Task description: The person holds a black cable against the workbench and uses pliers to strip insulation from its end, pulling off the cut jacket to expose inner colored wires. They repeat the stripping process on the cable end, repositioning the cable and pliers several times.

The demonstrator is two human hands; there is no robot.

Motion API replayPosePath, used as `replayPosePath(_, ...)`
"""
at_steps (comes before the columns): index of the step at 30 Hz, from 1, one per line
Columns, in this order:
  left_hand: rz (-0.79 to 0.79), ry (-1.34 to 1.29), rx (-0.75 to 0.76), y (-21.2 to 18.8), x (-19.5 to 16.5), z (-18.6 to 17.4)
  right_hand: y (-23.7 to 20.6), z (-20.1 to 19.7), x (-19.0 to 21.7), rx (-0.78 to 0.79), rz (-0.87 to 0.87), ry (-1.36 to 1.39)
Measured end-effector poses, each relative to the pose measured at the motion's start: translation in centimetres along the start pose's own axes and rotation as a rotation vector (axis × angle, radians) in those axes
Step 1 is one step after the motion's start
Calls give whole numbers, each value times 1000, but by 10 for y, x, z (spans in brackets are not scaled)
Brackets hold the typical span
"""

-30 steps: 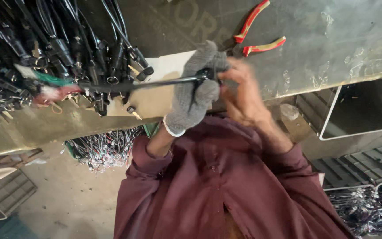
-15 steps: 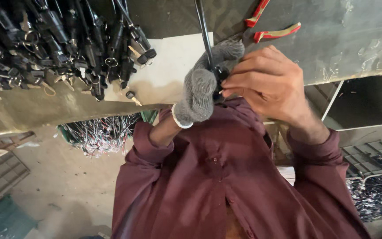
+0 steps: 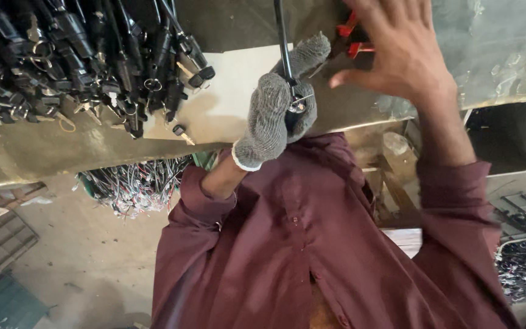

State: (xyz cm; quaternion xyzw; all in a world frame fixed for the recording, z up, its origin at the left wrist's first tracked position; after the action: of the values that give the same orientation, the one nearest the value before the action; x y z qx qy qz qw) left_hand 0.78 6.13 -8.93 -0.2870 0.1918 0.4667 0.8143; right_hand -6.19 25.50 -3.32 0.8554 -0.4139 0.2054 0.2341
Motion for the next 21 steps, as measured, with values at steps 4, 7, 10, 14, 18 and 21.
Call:
replayPosePath(4,-8,-5,-8,-1,-12,9,-39,24,-16,-8,-23,-281)
replayPosePath(7,-20,-9,-19,-5,-14,12,-56,20,-24,-106,269,44)
replayPosePath(10,45,163,43,-8,-21,18,-60,4,-16,-259,456,688)
replayPosePath(14,27,149,57,-6,-17,20,-52,-1,15,40,459,514)
replayPosePath(18,-194,7,-264,-8,10,-1,-35,-15,33,-30,208,-15)
replayPosePath(21,-119,-79,-177,-13,22,-8,-23,-24,41,-14,62,-72)
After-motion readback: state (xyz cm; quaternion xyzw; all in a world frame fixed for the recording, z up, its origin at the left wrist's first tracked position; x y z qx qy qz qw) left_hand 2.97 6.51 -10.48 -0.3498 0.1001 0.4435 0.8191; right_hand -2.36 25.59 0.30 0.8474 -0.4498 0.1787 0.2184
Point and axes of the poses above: each hand's wrist, its own y-axis towards the middle knuckle, its own z-axis out of the palm, x = y × z, the point moved 4 cm from there along y, towards the middle knuckle, and after that the axes turned 14 degrees about y, right-handed, at the moved point
